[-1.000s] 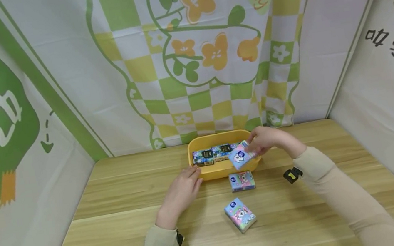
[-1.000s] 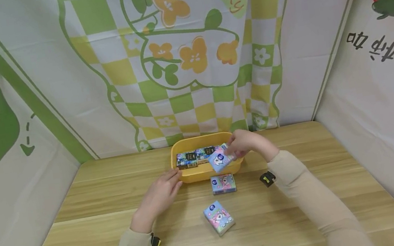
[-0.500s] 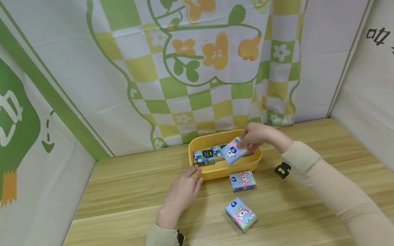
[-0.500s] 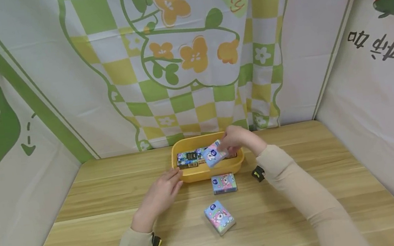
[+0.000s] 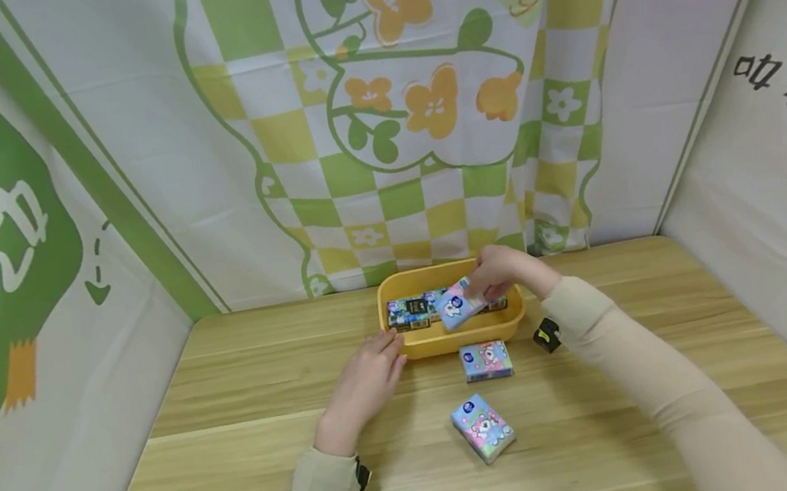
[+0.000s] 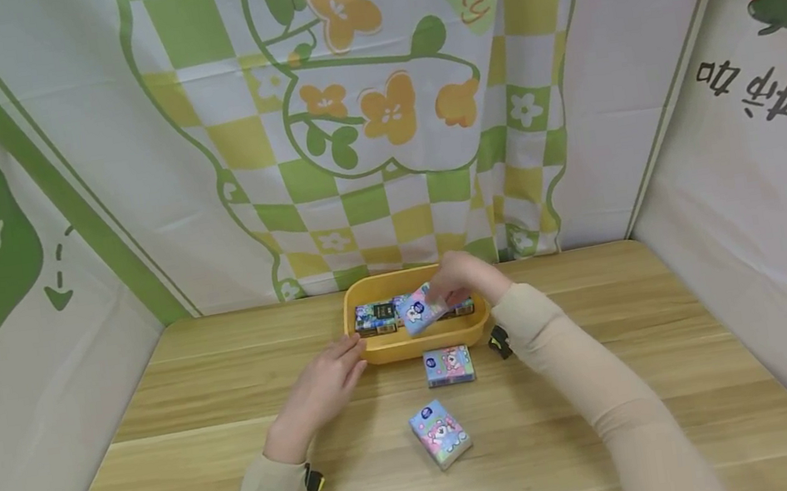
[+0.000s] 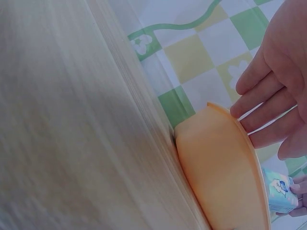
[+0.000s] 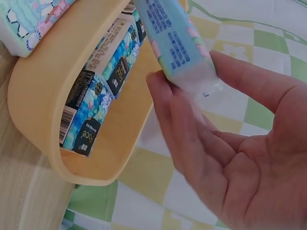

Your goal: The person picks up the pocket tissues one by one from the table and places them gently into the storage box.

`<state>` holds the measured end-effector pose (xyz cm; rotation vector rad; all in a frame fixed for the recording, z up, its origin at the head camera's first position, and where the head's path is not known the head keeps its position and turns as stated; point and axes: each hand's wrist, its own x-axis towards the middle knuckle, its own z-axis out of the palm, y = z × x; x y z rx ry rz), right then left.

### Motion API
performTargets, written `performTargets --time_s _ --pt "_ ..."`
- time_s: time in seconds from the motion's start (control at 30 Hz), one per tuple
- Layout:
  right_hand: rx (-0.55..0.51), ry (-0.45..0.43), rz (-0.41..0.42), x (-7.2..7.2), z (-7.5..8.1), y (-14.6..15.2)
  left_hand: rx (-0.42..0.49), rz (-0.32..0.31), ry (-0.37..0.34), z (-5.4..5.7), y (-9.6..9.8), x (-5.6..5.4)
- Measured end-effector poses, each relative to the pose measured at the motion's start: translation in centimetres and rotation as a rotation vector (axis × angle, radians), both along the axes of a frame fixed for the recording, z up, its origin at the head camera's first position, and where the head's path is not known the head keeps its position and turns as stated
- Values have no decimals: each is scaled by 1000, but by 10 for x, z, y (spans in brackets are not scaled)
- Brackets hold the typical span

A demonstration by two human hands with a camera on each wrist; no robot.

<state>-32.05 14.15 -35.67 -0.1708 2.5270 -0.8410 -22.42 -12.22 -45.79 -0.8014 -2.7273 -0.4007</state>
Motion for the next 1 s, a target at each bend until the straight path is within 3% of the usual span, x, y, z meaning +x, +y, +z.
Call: performTargets --time_s 0.37,0.73,1.0 --pt "45 -23 -39 -8 -7 -17 -5 7 -7 1 0 0" --pt "-25 -76 -69 -6 -17 -27 9 5 -15 3 1 3" --pt "26 -54 -31 -8 -17 -34 1 5 -7 3 1 3"
